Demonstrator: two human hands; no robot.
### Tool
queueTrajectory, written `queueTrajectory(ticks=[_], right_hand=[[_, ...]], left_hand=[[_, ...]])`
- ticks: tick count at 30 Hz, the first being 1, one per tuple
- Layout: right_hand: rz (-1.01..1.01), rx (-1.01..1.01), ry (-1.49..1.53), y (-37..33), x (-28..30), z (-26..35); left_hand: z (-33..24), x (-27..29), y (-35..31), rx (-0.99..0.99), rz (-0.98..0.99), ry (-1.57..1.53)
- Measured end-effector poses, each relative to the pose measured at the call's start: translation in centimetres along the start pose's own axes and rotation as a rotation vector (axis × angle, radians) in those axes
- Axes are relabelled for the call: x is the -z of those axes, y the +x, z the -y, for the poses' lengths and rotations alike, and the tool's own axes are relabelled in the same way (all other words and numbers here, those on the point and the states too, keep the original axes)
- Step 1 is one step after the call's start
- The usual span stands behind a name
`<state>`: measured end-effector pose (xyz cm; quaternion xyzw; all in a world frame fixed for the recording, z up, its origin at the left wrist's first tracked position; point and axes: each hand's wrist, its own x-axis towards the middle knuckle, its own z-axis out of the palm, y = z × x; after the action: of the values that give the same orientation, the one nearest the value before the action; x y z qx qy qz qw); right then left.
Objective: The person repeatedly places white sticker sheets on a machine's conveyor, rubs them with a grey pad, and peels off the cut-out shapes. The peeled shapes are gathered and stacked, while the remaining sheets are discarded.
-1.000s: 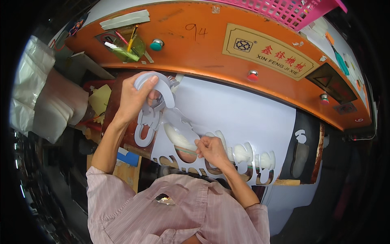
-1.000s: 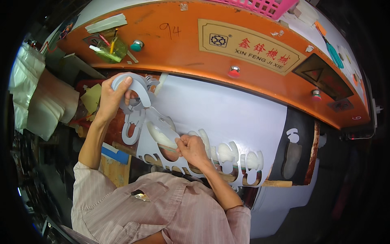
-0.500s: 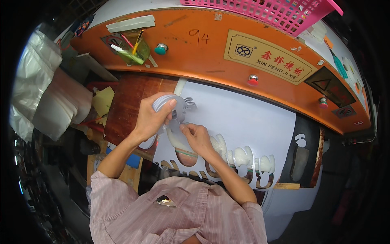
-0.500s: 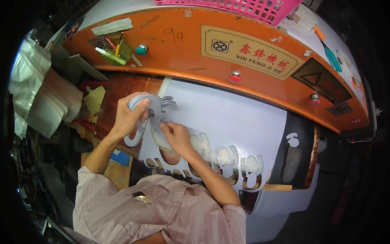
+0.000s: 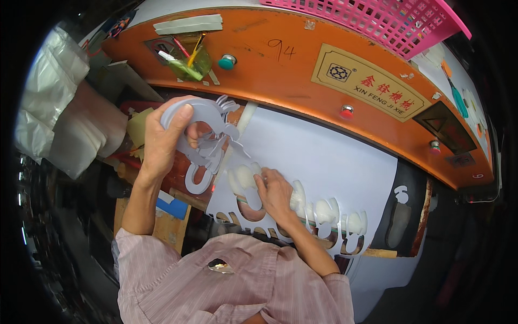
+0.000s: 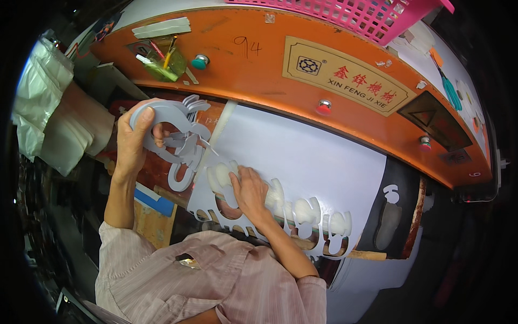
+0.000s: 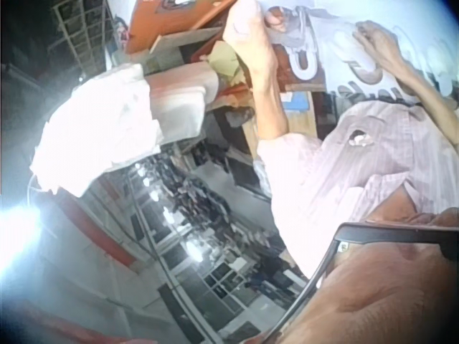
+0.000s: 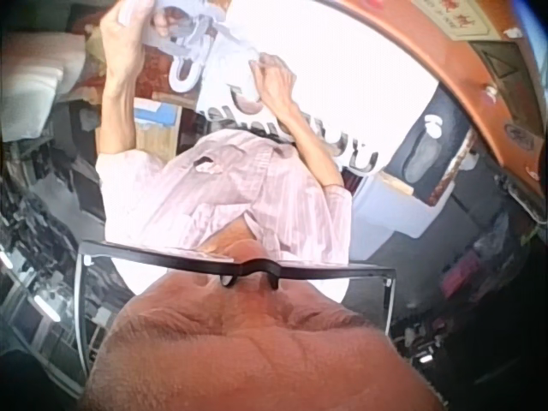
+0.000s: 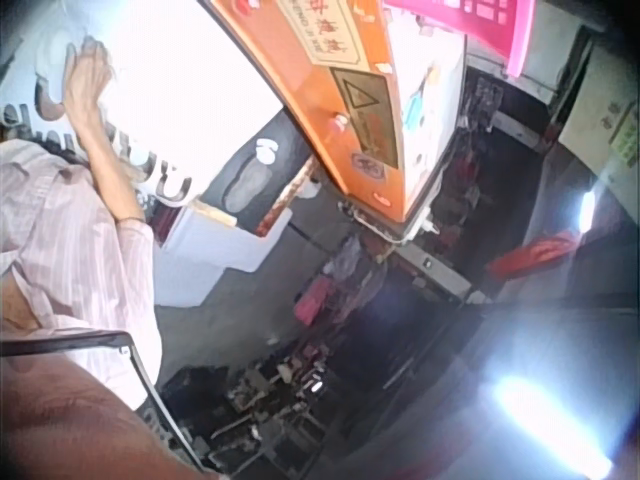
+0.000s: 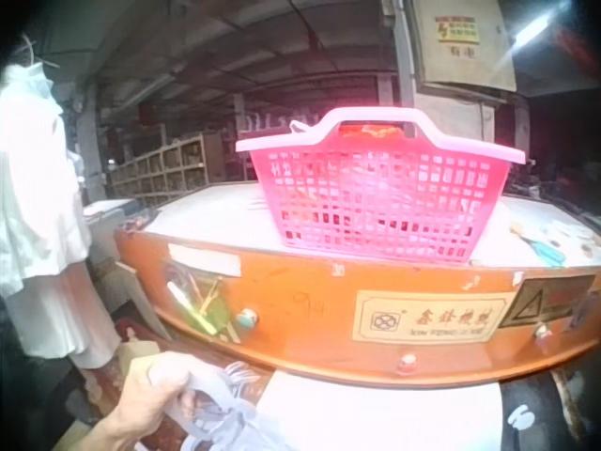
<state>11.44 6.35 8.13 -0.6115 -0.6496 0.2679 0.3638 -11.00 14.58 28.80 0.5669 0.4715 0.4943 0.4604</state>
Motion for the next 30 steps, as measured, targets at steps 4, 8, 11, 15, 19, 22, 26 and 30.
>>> queueTrajectory(ticks=[4, 8, 11, 15, 19, 22, 26, 30], right_hand=[[-0.125, 0.187, 0.144, 2.0, 3.3, 3.2], [0.004, 0.154, 0.339, 3.3, 2.9, 6.8], [0.158, -0.115, 0.426, 3.0, 2.1, 7.7], [-0.098, -0.137, 0.42, 1.8, 1.8, 6.3], [-0.178, 0.236, 0.354, 1.0, 1.3, 4.7], [-0.144, 0.326, 0.367, 1.1, 1.7, 3.9], [-0.326, 0.167, 0.293, 2.3, 4.0, 2.7], [-0.223, 0.205, 0.299, 4.3, 4.6, 2.0]], left_hand=[[-0.1, -1.0, -0.1, 0.043, 0.107, -0.023], [0.0, -1.5, -1.1, 0.122, 0.164, -0.06], [0.6, -2.0, -1.7, 0.16, 0.19, -0.069], [2.1, -3.6, -1.7, 0.185, 0.24, -0.163], [3.6, -5.0, -1.5, 0.216, 0.213, -0.243], [4.2, -5.6, -1.3, 0.229, 0.245, -0.267], [4.3, -5.9, -1.0, 0.246, 0.29, -0.298], [4.3, -6.4, -0.8, 0.288, 0.335, -0.34]])
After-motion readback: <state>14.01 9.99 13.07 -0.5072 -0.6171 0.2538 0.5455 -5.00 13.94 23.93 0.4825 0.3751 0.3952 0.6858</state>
